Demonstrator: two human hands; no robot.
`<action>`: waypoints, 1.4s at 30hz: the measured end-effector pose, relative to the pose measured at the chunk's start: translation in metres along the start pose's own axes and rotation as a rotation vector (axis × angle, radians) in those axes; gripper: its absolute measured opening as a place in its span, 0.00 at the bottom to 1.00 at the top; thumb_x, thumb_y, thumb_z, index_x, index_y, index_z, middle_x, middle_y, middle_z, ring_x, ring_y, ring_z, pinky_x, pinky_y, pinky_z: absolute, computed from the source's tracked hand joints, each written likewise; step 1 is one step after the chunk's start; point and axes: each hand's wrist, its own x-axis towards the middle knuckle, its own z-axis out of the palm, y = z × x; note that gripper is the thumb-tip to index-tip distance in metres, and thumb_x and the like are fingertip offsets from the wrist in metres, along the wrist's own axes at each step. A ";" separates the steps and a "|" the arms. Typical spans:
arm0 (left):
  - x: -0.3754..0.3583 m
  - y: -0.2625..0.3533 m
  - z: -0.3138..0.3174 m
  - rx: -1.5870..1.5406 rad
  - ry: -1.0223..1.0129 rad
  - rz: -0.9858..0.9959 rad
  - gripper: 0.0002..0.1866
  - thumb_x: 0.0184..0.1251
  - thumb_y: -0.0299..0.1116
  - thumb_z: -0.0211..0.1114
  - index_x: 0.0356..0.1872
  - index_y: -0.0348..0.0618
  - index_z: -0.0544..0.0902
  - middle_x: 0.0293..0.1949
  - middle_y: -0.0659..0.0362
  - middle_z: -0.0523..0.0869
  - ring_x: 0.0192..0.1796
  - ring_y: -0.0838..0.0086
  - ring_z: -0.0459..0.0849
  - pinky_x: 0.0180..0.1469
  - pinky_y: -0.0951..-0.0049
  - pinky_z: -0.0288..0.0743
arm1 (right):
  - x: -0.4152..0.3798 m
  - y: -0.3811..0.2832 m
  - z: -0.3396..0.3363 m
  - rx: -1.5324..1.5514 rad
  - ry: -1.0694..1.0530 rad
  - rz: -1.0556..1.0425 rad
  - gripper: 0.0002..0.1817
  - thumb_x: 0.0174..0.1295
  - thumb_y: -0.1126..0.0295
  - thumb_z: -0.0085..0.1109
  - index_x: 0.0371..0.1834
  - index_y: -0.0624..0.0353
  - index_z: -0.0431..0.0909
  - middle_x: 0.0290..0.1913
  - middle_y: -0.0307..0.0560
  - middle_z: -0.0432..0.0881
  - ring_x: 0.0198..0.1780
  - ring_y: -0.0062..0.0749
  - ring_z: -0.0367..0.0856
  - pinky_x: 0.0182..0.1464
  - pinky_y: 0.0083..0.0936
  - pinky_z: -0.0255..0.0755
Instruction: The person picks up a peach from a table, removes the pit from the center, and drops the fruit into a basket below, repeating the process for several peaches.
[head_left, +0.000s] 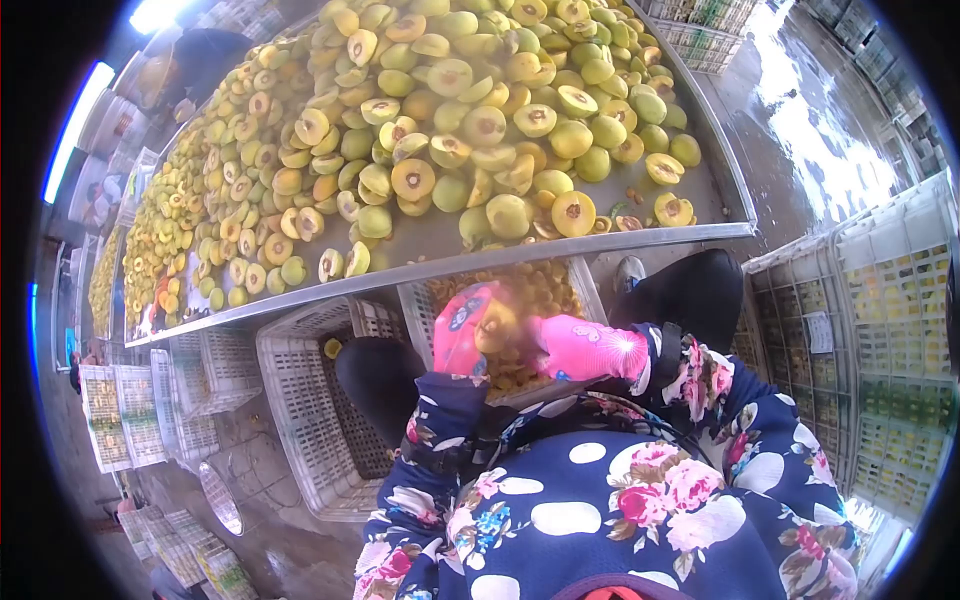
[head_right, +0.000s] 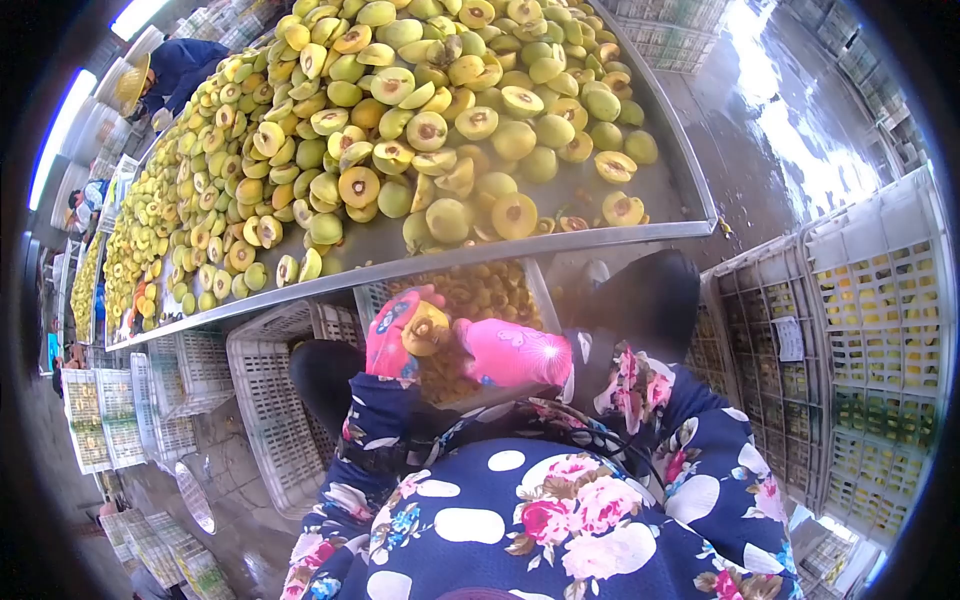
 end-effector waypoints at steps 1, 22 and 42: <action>-0.002 -0.004 0.004 -0.048 0.067 0.066 0.13 0.64 0.34 0.59 0.41 0.33 0.79 0.34 0.52 0.83 0.33 0.71 0.82 0.36 0.75 0.77 | 0.001 0.002 0.000 -0.003 0.010 0.014 0.15 0.59 0.65 0.49 0.40 0.67 0.64 0.30 0.61 0.76 0.36 0.55 0.77 0.35 0.39 0.68; 0.000 0.022 -0.016 -0.347 0.342 0.179 0.15 0.65 0.41 0.56 0.44 0.41 0.75 0.36 0.55 0.81 0.33 0.69 0.82 0.23 0.74 0.78 | -0.011 -0.002 0.011 1.125 -0.212 0.219 0.10 0.60 0.64 0.52 0.31 0.60 0.71 0.13 0.36 0.65 0.12 0.20 0.62 0.14 0.17 0.58; 0.158 0.110 -0.219 1.622 0.168 0.143 0.24 0.48 0.42 0.68 0.45 0.38 0.78 0.37 0.48 0.82 0.40 0.59 0.80 0.42 0.66 0.74 | 0.007 0.050 0.021 0.208 -0.114 0.494 0.20 0.57 0.58 0.52 0.37 0.69 0.70 0.24 0.56 0.77 0.26 0.42 0.79 0.29 0.35 0.71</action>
